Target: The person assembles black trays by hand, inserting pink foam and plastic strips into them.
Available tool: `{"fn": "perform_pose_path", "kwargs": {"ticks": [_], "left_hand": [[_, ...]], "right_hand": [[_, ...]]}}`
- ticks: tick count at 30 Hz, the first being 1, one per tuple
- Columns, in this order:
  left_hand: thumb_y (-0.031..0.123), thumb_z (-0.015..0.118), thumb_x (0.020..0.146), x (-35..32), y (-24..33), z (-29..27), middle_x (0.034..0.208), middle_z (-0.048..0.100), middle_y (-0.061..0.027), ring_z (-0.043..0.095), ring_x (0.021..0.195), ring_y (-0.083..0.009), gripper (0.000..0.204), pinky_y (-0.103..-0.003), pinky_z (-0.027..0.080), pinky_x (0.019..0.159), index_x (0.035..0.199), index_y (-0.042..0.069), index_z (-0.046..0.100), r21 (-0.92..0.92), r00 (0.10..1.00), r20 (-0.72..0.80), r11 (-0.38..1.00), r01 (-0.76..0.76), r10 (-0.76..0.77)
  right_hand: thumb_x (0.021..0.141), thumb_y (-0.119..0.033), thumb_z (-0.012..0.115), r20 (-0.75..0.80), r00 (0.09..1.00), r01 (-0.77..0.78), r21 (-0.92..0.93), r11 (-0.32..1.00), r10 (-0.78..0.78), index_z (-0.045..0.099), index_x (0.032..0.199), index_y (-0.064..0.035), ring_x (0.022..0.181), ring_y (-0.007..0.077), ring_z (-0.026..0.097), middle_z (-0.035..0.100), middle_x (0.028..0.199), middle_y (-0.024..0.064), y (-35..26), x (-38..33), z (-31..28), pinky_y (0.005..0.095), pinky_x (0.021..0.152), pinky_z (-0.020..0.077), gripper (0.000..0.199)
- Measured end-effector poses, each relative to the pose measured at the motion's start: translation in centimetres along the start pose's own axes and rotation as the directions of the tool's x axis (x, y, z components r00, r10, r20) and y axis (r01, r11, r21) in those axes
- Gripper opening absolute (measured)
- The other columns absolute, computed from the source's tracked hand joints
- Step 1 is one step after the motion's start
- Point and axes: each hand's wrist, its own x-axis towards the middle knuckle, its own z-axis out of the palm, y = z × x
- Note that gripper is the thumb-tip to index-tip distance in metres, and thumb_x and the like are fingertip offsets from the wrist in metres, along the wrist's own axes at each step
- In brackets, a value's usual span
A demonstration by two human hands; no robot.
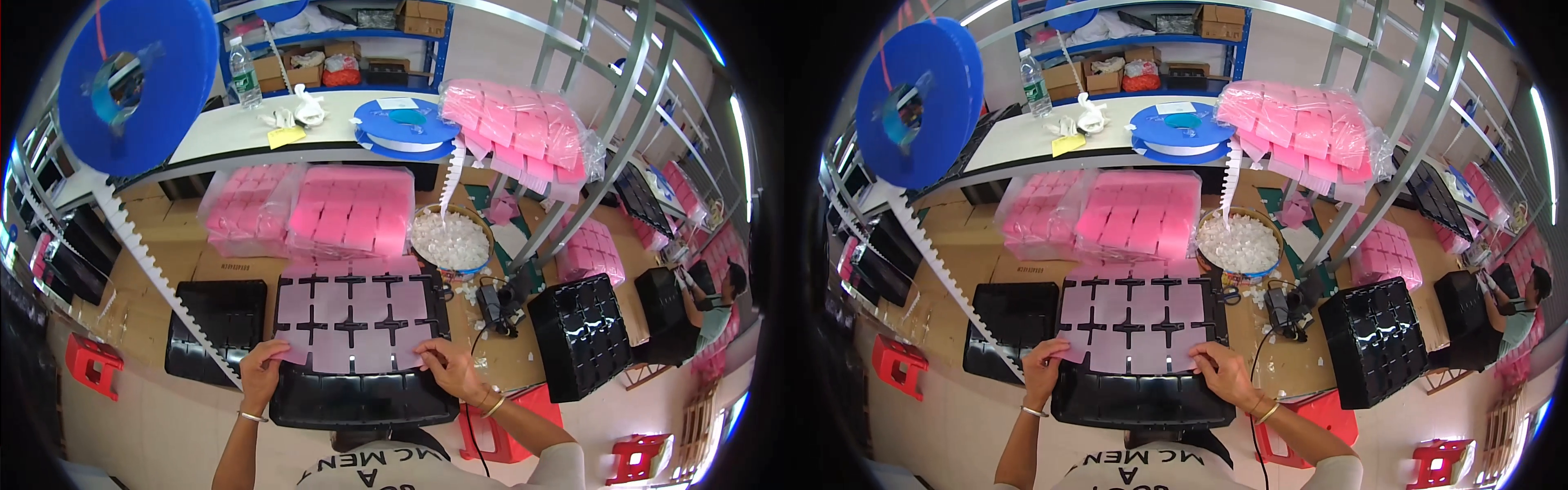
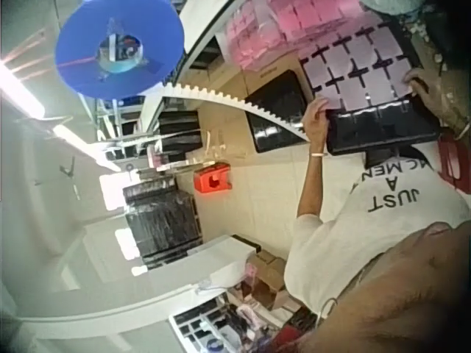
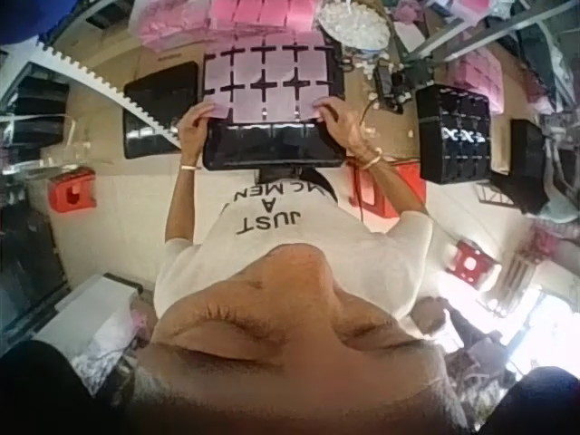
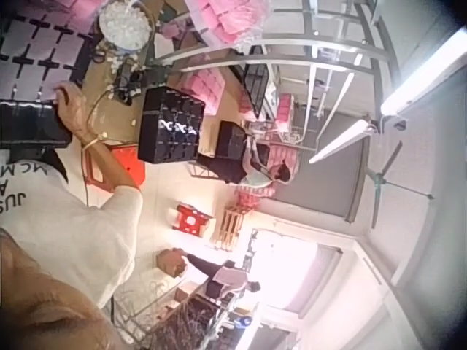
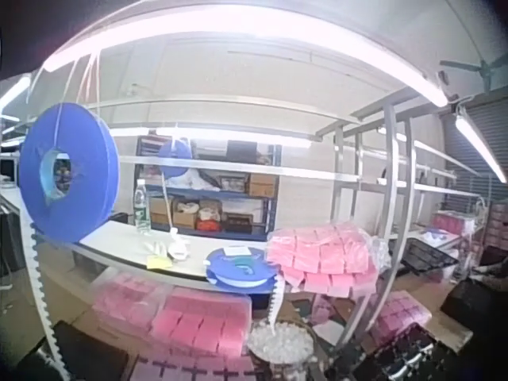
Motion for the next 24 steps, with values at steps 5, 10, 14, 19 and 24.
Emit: {"fn": "perform_pose_path", "kwargs": {"ticks": [5,10,14,19,24], "left_hand": [[-0.015,0.061,0.080,-4.0,1.2,-0.8,0.102,0.074,-0.0124,0.070,0.096,-0.0240,0.027,-0.030,0.053,0.088,0.099,0.001,0.074,-0.031,1.000,-0.012,0.999,0.015,-0.015],[-0.016,0.061,0.080,-6.8,2.0,-1.2,0.103,0.073,-0.0115,0.069,0.097,-0.0214,0.027,-0.029,0.053,0.087,0.098,0.000,0.074,-0.051,1.000,0.018,0.999,0.009,-0.008],[-0.015,0.062,0.081,-7.5,2.5,-1.4,0.102,0.073,-0.0114,0.069,0.096,-0.0213,0.025,-0.029,0.053,0.087,0.098,0.000,0.074,-0.063,1.000,0.017,0.998,0.025,-0.024],[-0.013,0.062,0.080,-7.7,2.9,-0.9,0.101,0.074,-0.0125,0.070,0.094,-0.0247,0.026,-0.030,0.053,0.085,0.098,0.001,0.074,-0.054,0.999,0.011,0.998,0.037,-0.036],[-0.013,0.062,0.079,-7.9,3.5,-0.4,0.101,0.074,-0.0124,0.070,0.094,-0.0250,0.027,-0.030,0.053,0.085,0.098,0.001,0.074,-0.072,0.999,0.007,0.996,0.053,-0.053]], "right_hand": [[0.097,-0.001,0.059,-0.030,0.999,0.038,-0.058,0.998,-0.040,0.066,0.106,0.0021,0.076,0.0176,0.072,0.069,0.094,0.0117,-2.3,-4.6,0.8,0.0280,0.067,0.0572,0.012],[0.097,-0.001,0.059,-0.046,0.997,0.061,-0.134,0.989,-0.067,0.066,0.107,0.0019,0.075,0.0190,0.071,0.068,0.092,0.0117,-3.8,-7.2,0.3,0.0293,0.066,0.0567,0.012],[0.096,-0.001,0.060,-0.080,0.996,0.011,-0.146,0.989,-0.023,0.066,0.105,0.0010,0.075,0.0209,0.069,0.068,0.091,0.0128,-4.8,-8.2,0.0,0.0311,0.067,0.0555,0.011],[0.094,-0.001,0.061,-0.096,0.985,0.112,-0.264,0.958,-0.141,0.067,0.104,0.0002,0.078,0.0230,0.068,0.068,0.090,0.0134,-4.3,-8.2,0.3,0.0337,0.068,0.0541,0.012],[0.094,-0.001,0.062,-0.145,0.988,0.017,-0.222,0.975,-0.050,0.067,0.103,-0.0004,0.076,0.0235,0.068,0.068,0.089,0.0133,-3.9,-8.3,0.0,0.0334,0.067,0.0535,0.011]]}}
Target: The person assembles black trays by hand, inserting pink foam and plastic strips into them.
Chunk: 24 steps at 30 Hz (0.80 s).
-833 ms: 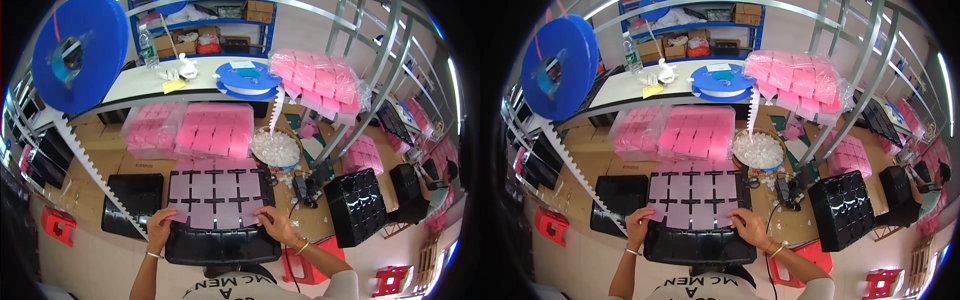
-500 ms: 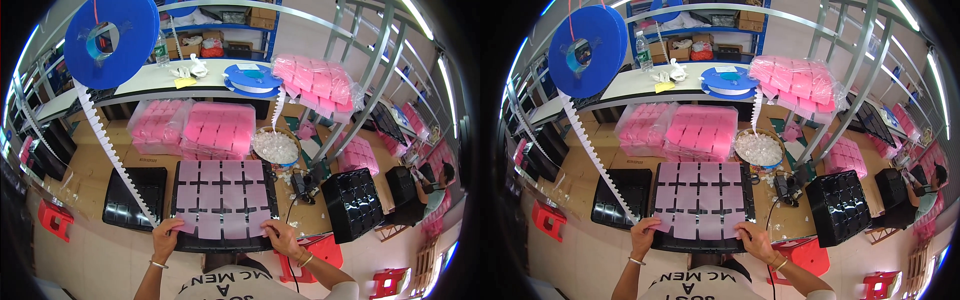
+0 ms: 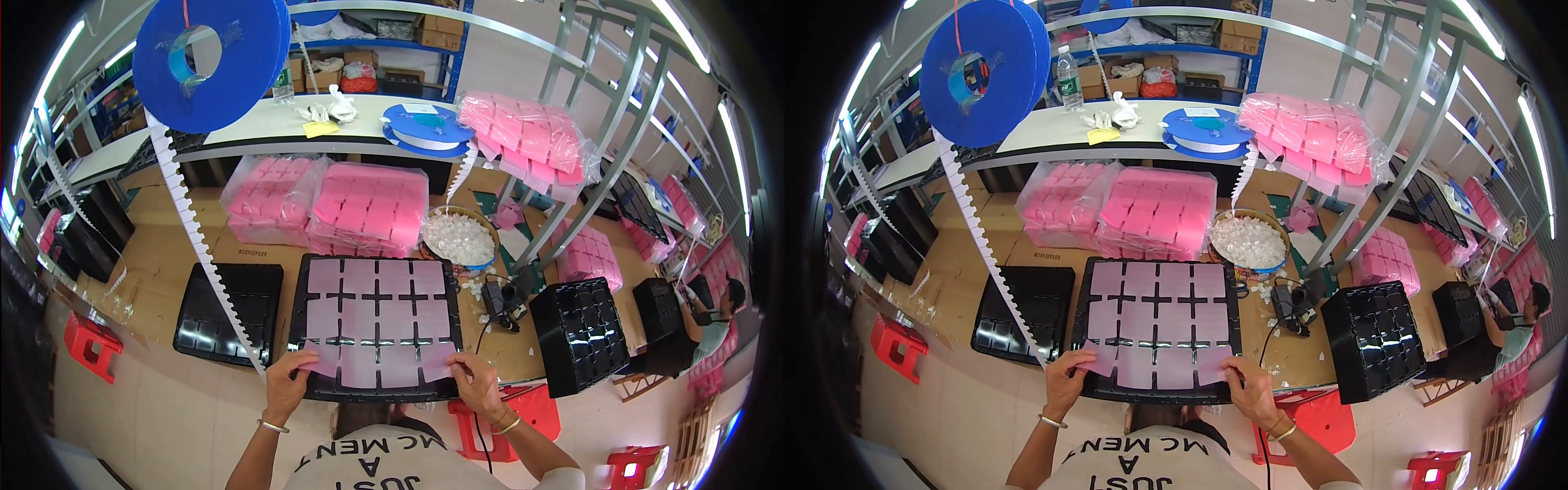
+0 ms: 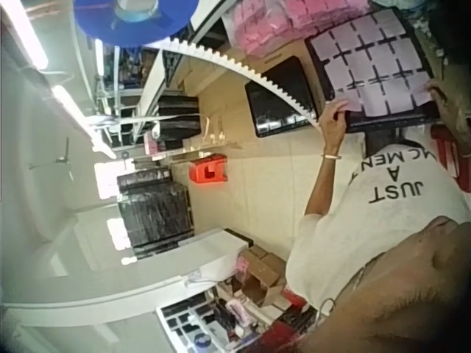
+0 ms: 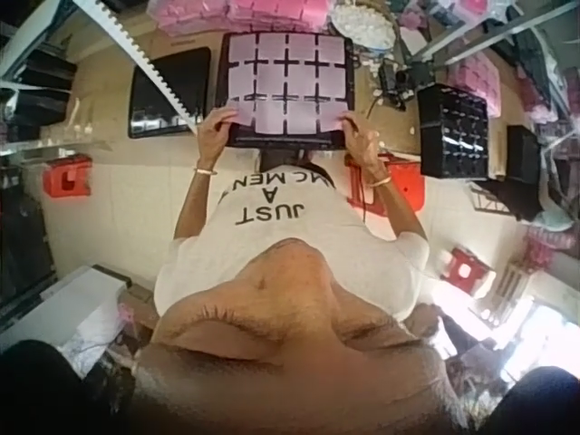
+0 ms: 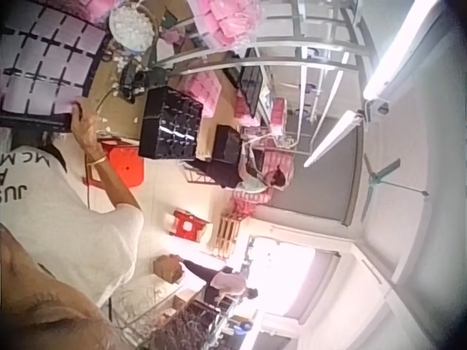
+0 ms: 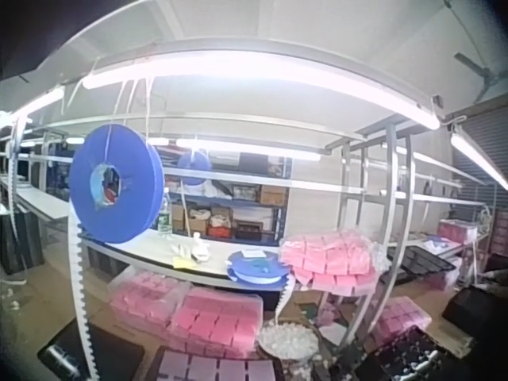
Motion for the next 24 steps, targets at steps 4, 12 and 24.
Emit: {"fn": "perform_pose_path", "kwargs": {"ticks": [4,12,24], "left_hand": [[-0.014,0.061,0.079,-0.8,-0.1,-0.8,0.102,0.074,-0.0124,0.070,0.095,-0.0255,0.029,-0.031,0.053,0.086,0.099,0.002,0.074,0.053,1.000,-0.030,0.999,-0.001,0.002],[-0.014,0.061,0.076,-1.0,-0.5,-0.4,0.103,0.073,-0.0117,0.069,0.098,-0.0283,0.030,-0.034,0.053,0.088,0.099,0.003,0.074,0.099,1.000,-0.025,0.995,-0.003,0.005],[0.007,0.065,0.087,2.8,2.4,-3.0,0.121,0.066,-0.0155,0.058,0.115,-0.0336,0.026,-0.042,0.044,0.101,0.112,0.003,0.069,0.215,0.997,-0.053,0.976,-0.038,0.050]], "right_hand": [[0.094,-0.001,0.062,0.022,1.000,0.000,0.025,1.000,0.000,0.067,0.102,-0.0006,0.073,0.0234,0.067,0.068,0.089,0.0130,-0.3,-0.6,0.8,0.0325,0.066,0.0537,0.010],[0.094,-0.001,0.063,-0.022,1.000,0.013,0.017,1.000,-0.012,0.069,0.101,0.0006,0.073,0.0155,0.065,0.069,0.089,0.0102,0.7,-0.3,0.8,0.0268,0.064,0.0515,0.009],[0.086,-0.014,0.073,-0.179,0.980,0.038,-0.240,0.970,-0.083,0.055,0.127,0.0013,0.115,0.0369,0.058,0.059,0.127,0.0227,2.6,3.7,-1.4,0.0431,0.098,0.0463,0.047]]}}
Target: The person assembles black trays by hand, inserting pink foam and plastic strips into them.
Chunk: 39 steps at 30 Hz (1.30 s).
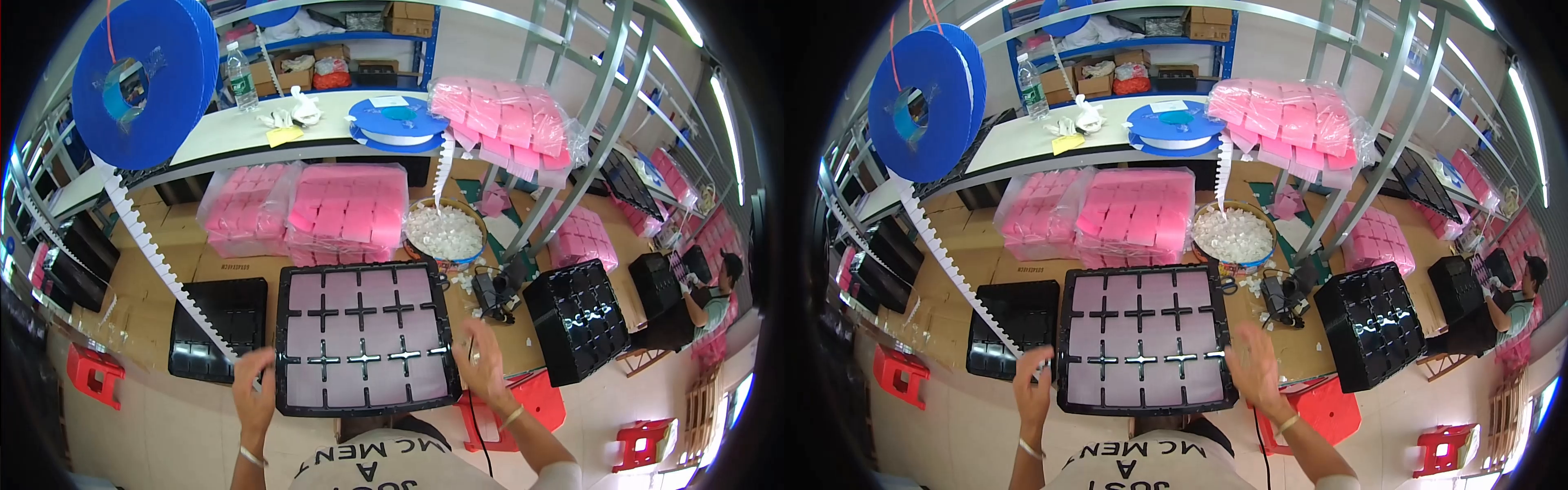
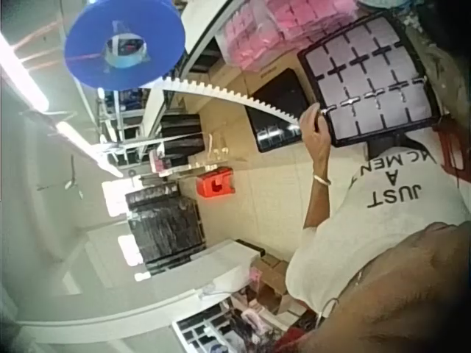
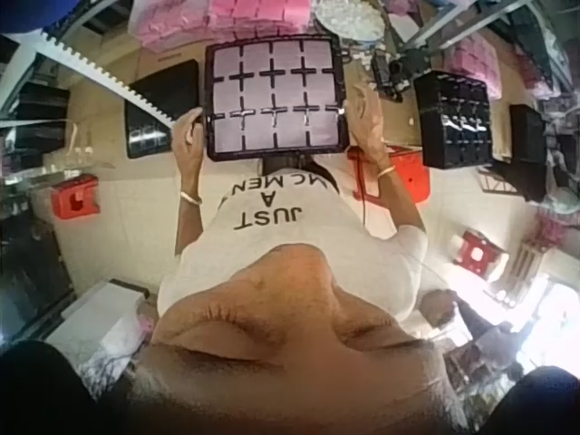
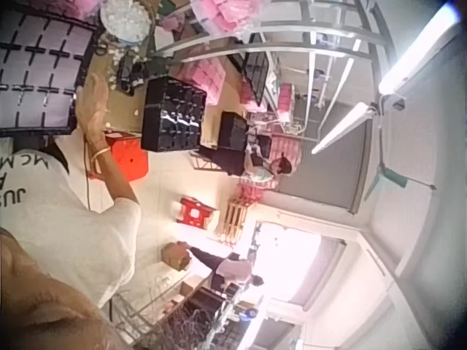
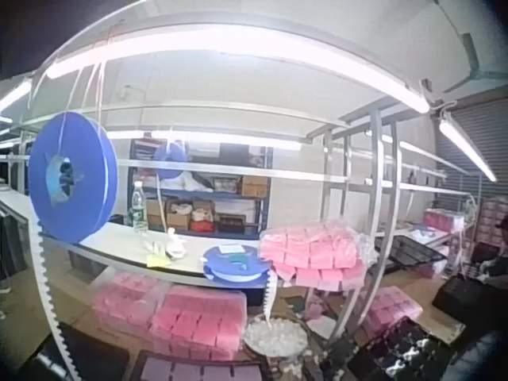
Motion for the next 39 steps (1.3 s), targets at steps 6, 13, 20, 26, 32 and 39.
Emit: {"fn": "perform_pose_path", "kwargs": {"ticks": [6,13,20,26,32,39], "left_hand": [[0.053,0.064,0.091,11.8,-8.4,11.3,0.145,0.041,-0.0323,0.041,0.133,-0.0477,0.088,-0.056,0.038,0.105,0.149,-0.004,0.032,0.452,0.998,0.013,0.890,-0.063,0.064],[0.067,0.066,0.082,15.7,-11.7,14.4,0.134,0.050,-0.0331,0.057,0.112,-0.0531,0.102,-0.053,0.050,0.092,0.150,0.000,0.030,0.568,0.970,0.039,0.804,0.176,-0.240],[0.050,0.060,0.095,17.7,-14.8,13.4,0.137,0.050,-0.0296,0.054,0.118,-0.0499,0.067,-0.049,0.049,0.096,0.140,0.002,0.044,0.374,0.957,0.051,0.894,0.247,-0.286],[0.036,0.068,0.092,15.8,-15.5,13.1,0.145,0.045,-0.0317,0.046,0.132,-0.0468,0.072,-0.045,0.038,0.110,0.146,0.000,0.038,0.189,0.967,0.161,0.968,0.168,-0.199],[0.021,0.068,0.090,15.5,-16.8,12.2,0.146,0.044,-0.0318,0.040,0.137,-0.0468,0.073,-0.044,0.034,0.113,0.150,-0.001,0.031,0.011,0.957,0.223,0.982,0.191,-0.188],[0.018,0.056,0.095,14.5,-17.8,9.6,0.135,0.048,-0.0405,0.048,0.125,-0.0533,0.069,-0.045,0.038,0.109,0.149,-0.012,0.025,0.197,0.995,0.104,0.980,-0.016,-0.004]], "right_hand": [[0.089,-0.045,0.071,-0.002,0.990,-0.138,-0.103,0.985,0.139,0.021,0.151,0.0102,0.137,0.0468,0.040,0.036,0.149,0.0360,7.1,9.9,9.3,0.0468,0.113,0.0369,0.097],[0.091,-0.045,0.065,0.079,0.967,-0.238,-0.068,0.969,0.243,0.029,0.148,0.0114,0.111,0.0524,0.060,0.059,0.121,0.0399,10.1,12.3,13.4,0.0496,0.096,0.0495,0.088],[0.096,-0.027,0.058,-0.091,0.993,-0.082,-0.146,0.986,0.069,0.039,0.140,0.0121,0.093,0.0525,0.064,0.064,0.105,0.0366,11.2,12.4,14.5,0.0530,0.083,0.0527,0.062],[0.092,-0.038,0.067,0.078,0.971,-0.221,-0.062,0.973,0.225,0.038,0.141,0.0111,0.111,0.0524,0.059,0.057,0.125,0.0383,8.5,12.5,12.1,0.0497,0.094,0.0500,0.075],[0.093,-0.028,0.064,0.076,0.966,-0.246,-0.019,0.969,0.246,0.037,0.145,0.0055,0.112,0.0527,0.059,0.058,0.124,0.0375,11.6,12.3,13.7,0.0509,0.096,0.0487,0.068],[0.092,-0.044,0.064,0.247,0.947,-0.229,0.064,0.971,0.207,0.020,0.155,0.0046,0.138,0.0443,0.042,0.043,0.146,0.0348,9.7,11.8,11.3,0.0431,0.113,0.0364,0.090]]}}
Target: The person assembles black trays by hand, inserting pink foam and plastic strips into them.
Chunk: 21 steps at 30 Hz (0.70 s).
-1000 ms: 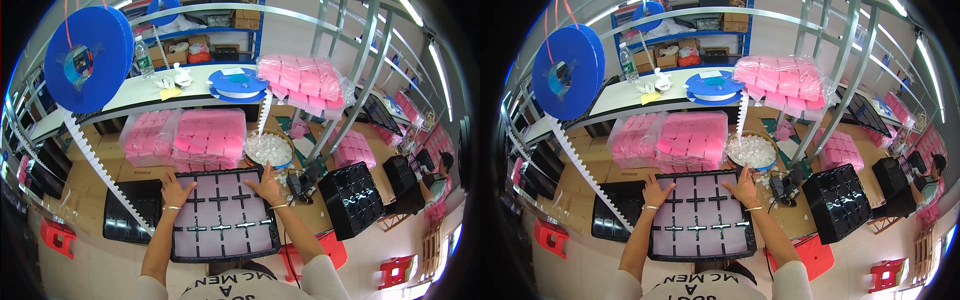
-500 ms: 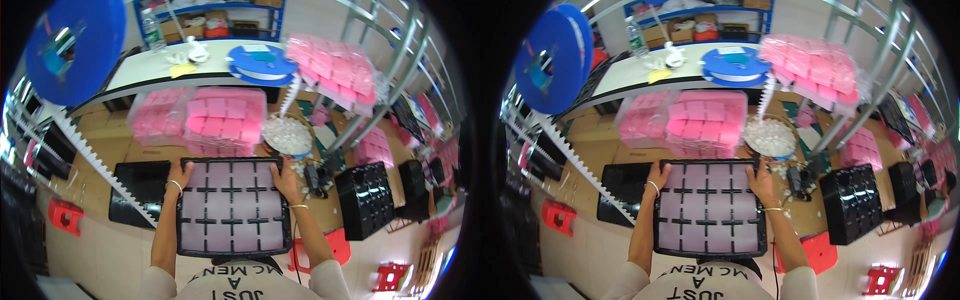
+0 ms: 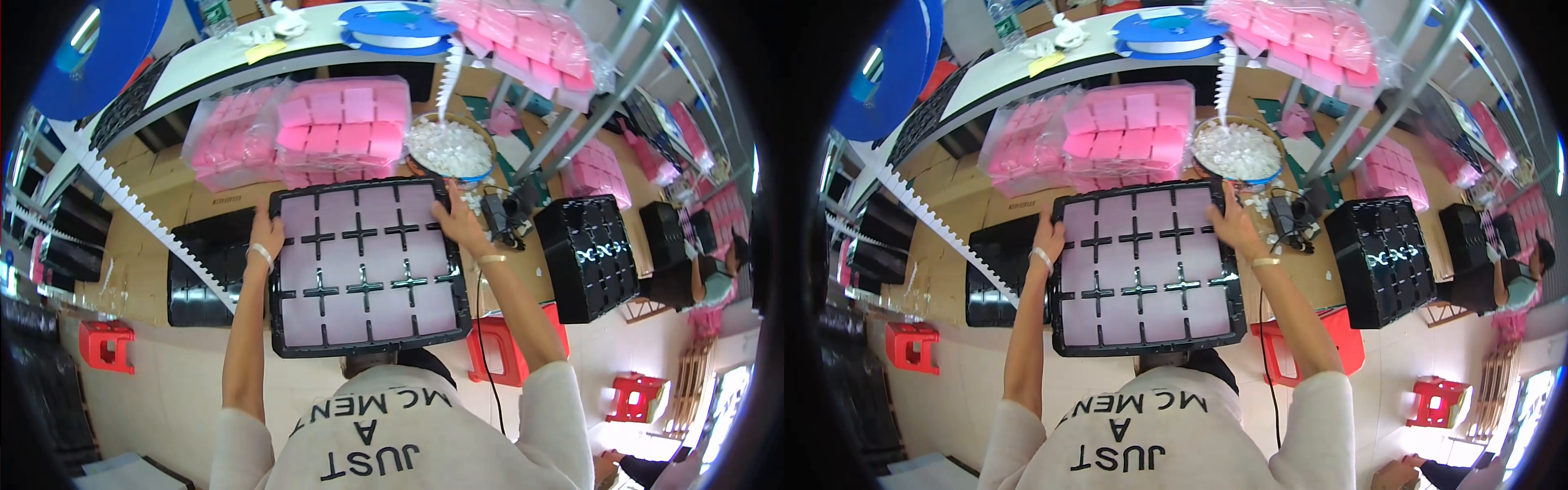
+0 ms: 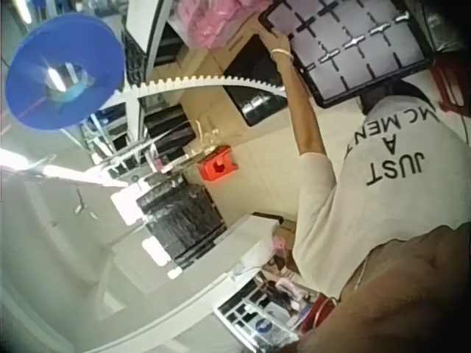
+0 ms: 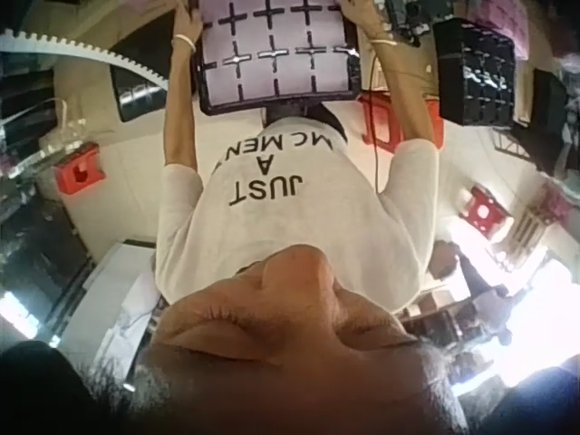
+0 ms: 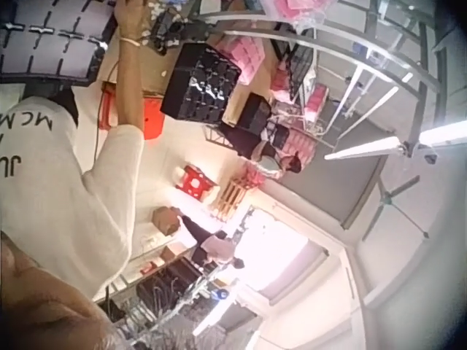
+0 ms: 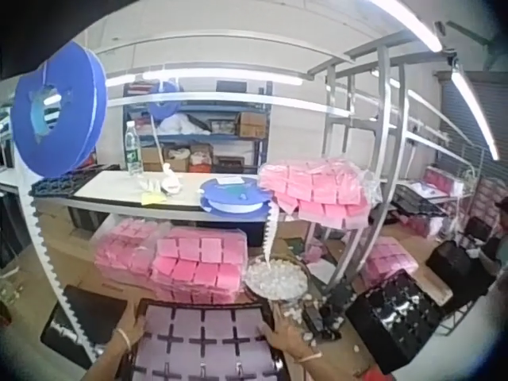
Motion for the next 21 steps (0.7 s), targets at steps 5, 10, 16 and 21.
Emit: {"fn": "perform_pose_path", "kwargs": {"ticks": [5,10,16,21], "left_hand": [[0.035,0.080,0.083,-10.3,8.9,-3.7,0.158,0.026,-0.0309,0.031,0.146,-0.0390,0.113,-0.042,0.027,0.119,0.158,-0.001,0.003,-0.191,0.937,0.227,0.932,0.309,-0.264],[0.016,0.088,0.070,-16.1,11.7,-6.8,0.150,0.043,-0.0229,0.045,0.136,-0.0315,0.124,-0.038,0.032,0.116,0.161,0.007,0.004,-0.326,0.848,0.382,0.805,0.495,-0.367],[0.000,0.078,0.069,-16.3,9.2,-8.2,0.156,0.036,-0.0156,0.038,0.140,-0.0251,0.120,-0.036,0.026,0.118,0.162,0.010,0.003,-0.541,0.783,0.577,0.611,0.578,-0.230],[-0.011,0.072,0.065,-16.3,9.9,-8.8,0.163,0.025,-0.0131,0.024,0.148,-0.0241,0.123,-0.034,0.017,0.121,0.163,0.013,0.000,-0.455,0.805,0.551,0.729,0.512,-0.222]], "right_hand": [[0.081,-0.050,0.077,0.096,0.992,-0.069,-0.091,0.994,0.077,0.001,0.158,0.0029,0.149,0.0403,0.026,0.020,0.161,0.0312,-4.1,-13.4,-4.2,0.0399,0.120,0.0267,0.121],[0.075,-0.033,0.085,0.244,0.950,-0.239,0.161,0.958,0.196,-0.008,0.160,-0.0080,0.154,0.0343,0.010,0.005,0.166,0.0246,-5.5,-19.2,-3.9,0.0366,0.123,0.0160,0.129],[0.078,-0.015,0.081,0.425,0.885,-0.351,0.346,0.870,0.189,-0.009,0.161,-0.0150,0.155,0.0296,0.008,0.007,0.167,0.0203,-5.1,-18.8,-5.6,0.0352,0.123,0.0140,0.123],[0.077,-0.004,0.079,0.318,0.924,-0.289,0.226,0.930,0.210,-0.004,0.162,-0.0156,0.154,0.0273,0.012,0.005,0.168,0.0185,-6.2,-19.3,-4.8,0.0340,0.121,0.0182,0.120]]}}
